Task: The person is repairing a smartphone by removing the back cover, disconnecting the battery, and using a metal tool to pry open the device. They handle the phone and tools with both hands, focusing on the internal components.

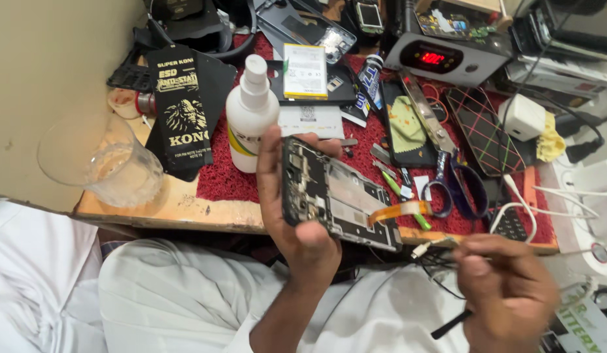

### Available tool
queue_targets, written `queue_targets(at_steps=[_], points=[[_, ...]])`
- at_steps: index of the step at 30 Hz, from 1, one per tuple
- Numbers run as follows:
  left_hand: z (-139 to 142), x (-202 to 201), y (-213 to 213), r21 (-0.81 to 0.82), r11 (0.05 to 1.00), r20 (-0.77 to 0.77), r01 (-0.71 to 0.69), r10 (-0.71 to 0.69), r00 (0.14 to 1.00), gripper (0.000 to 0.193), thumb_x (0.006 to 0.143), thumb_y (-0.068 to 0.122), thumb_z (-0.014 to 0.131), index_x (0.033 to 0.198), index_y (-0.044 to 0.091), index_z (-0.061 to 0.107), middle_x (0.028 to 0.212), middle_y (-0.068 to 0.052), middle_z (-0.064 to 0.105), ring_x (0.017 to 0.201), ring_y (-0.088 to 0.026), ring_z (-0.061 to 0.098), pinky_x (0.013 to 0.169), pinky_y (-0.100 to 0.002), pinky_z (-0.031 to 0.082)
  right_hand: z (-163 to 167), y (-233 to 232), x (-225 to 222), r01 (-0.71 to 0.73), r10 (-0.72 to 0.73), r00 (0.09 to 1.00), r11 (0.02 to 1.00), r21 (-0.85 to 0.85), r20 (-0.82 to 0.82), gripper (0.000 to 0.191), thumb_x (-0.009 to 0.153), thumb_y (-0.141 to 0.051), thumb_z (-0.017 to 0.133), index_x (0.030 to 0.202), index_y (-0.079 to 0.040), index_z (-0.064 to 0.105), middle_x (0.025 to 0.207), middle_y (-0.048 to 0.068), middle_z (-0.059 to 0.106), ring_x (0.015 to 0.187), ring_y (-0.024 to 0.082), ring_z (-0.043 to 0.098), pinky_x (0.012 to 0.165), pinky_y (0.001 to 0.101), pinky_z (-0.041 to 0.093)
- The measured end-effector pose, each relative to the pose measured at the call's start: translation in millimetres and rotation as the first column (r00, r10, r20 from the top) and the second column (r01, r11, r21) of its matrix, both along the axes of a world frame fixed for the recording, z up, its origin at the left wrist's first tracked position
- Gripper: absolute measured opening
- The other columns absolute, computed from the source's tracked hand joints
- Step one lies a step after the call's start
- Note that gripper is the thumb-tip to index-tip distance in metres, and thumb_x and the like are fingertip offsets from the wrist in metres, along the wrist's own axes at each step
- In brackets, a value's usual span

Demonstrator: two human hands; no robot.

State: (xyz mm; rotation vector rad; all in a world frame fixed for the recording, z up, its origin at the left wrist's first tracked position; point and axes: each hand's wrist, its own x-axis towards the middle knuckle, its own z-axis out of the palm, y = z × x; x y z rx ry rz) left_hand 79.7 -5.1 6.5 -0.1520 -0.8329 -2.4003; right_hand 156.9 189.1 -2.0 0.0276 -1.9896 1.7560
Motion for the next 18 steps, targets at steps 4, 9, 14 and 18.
queue_targets(at_steps=[4, 9, 14, 18], points=[[2.1, 16.6, 10.7, -0.014, 1.000, 0.054, -0.003, 0.004, 0.999, 0.124, 0.077, 0.073, 0.079, 0.159, -0.005, 0.029, 0.130, -0.012, 0.055, 0.120, -0.024, 0.061, 0.110, -0.042, 0.052, -10.1, -14.0, 13.4, 0.000, 0.000, 1.000, 0.985, 0.173, -0.001, 0.046, 0.070, -0.001, 0.083, 0.114, -0.002, 0.069, 0.123, 0.009, 0.071, 0.055, -0.003, 0.045, 0.047, 0.0116, 0.034], [0.8, 33.5, 16.5, -0.060, 0.998, 0.047, 0.000, 0.003, 0.999, 0.114, 0.084, 0.065, 0.081, 0.158, -0.004, 0.030, 0.134, -0.009, 0.053, 0.126, -0.022, 0.058, 0.111, -0.039, 0.049, -1.1, -27.5, 5.7, 0.066, 0.030, 0.985, 0.845, 0.530, -0.171, 0.025, 0.081, 0.002, 0.082, 0.104, -0.001, 0.071, 0.111, 0.013, 0.075, 0.074, 0.010, 0.064, 0.062, 0.0199, 0.048], [-4.2, 33.0, 13.2, -0.043, 0.998, 0.035, -0.042, 0.043, 0.998, 0.089, 0.096, 0.045, 0.079, 0.156, -0.002, 0.033, 0.131, -0.010, 0.056, 0.125, -0.023, 0.058, 0.114, -0.039, 0.047, 11.4, -30.1, -14.7, 0.098, 0.110, 0.941, 0.815, 0.571, -0.319, 0.020, 0.091, 0.004, 0.078, 0.109, -0.001, 0.070, 0.111, 0.014, 0.074, 0.095, 0.017, 0.074, 0.079, 0.0248, 0.059], [-12.6, 32.9, 6.0, 0.051, 0.998, 0.123, 0.025, -0.031, 0.992, 0.071, 0.099, 0.031, 0.072, 0.153, 0.004, 0.034, 0.127, -0.008, 0.057, 0.124, -0.024, 0.059, 0.110, -0.040, 0.048, 15.7, -28.2, -29.8, 0.110, 0.128, 0.919, 0.825, 0.554, -0.374, 0.023, 0.092, 0.001, 0.080, 0.112, -0.001, 0.069, 0.110, 0.014, 0.073, 0.090, 0.015, 0.071, 0.072, 0.0228, 0.055]])
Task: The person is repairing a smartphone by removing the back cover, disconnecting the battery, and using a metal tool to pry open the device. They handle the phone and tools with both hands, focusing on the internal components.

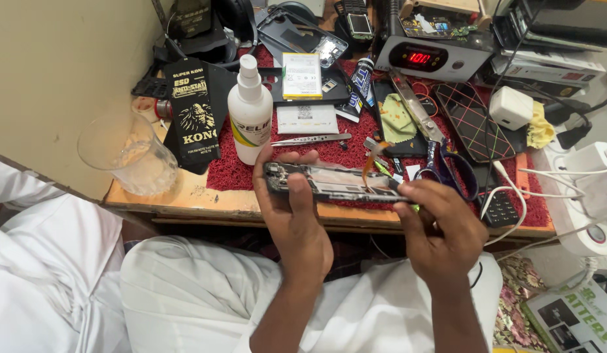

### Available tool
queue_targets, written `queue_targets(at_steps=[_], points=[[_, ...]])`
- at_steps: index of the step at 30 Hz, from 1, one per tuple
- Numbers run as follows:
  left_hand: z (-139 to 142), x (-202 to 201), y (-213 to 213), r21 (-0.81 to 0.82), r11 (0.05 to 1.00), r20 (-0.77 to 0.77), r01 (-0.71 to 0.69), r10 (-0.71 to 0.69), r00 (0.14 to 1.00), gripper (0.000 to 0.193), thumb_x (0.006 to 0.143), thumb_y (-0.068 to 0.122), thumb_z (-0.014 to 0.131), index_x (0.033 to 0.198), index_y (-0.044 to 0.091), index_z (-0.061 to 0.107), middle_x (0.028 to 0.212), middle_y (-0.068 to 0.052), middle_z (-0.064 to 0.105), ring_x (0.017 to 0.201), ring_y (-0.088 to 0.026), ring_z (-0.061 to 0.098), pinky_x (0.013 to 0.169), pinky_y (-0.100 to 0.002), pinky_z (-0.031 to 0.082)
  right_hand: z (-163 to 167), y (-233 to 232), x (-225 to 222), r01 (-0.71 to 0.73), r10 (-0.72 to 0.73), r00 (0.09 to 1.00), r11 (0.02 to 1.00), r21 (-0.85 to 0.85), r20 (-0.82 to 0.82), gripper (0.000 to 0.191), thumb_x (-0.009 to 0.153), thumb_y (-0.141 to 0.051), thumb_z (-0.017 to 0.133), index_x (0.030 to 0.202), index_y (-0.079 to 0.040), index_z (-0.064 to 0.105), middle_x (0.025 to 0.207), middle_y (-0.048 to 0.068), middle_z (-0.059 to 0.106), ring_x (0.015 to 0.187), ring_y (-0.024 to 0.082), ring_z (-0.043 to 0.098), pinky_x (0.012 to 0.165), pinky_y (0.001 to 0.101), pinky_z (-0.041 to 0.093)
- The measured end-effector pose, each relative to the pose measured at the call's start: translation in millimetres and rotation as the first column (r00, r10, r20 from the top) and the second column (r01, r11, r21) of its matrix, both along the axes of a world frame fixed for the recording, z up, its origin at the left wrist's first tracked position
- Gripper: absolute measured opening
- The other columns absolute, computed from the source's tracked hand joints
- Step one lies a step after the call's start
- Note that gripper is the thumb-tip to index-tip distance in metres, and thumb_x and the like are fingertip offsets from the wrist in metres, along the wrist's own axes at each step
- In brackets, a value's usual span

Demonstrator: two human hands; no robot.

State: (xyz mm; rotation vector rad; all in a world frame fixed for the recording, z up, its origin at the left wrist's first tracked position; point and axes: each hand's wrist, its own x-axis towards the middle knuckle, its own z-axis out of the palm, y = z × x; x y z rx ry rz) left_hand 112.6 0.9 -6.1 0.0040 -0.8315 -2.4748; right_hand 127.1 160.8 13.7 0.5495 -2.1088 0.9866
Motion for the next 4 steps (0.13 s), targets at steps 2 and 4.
queue_targets(at_steps=[2, 4], points=[[-6.0, -1.1, -3.3, 0.070, 0.995, 0.061, 0.065, -0.069, 0.996, 0.065, 0.100, 0.027, 0.069, 0.152, 0.008, 0.034, 0.124, -0.007, 0.058, 0.122, -0.025, 0.059, 0.107, -0.040, 0.049, -1.3, 1.2, -6.3, -0.025, 0.026, 1.000, 0.999, -0.048, 0.006, 0.023, 0.094, -0.001, 0.080, 0.114, -0.002, 0.069, 0.110, 0.013, 0.073, 0.081, 0.012, 0.068, 0.064, 0.0186, 0.052], [-12.3, -3.0, -4.5, 0.139, 0.982, 0.101, 0.126, -0.141, 0.985, 0.061, 0.101, 0.025, 0.066, 0.151, 0.010, 0.035, 0.123, -0.006, 0.058, 0.122, -0.025, 0.060, 0.102, -0.041, 0.050, -3.4, 3.4, -11.8, -0.043, 0.048, 0.998, 0.993, -0.111, 0.036, 0.021, 0.095, -0.001, 0.080, 0.114, -0.003, 0.070, 0.110, 0.012, 0.073, 0.073, 0.009, 0.065, 0.061, 0.0167, 0.049]])
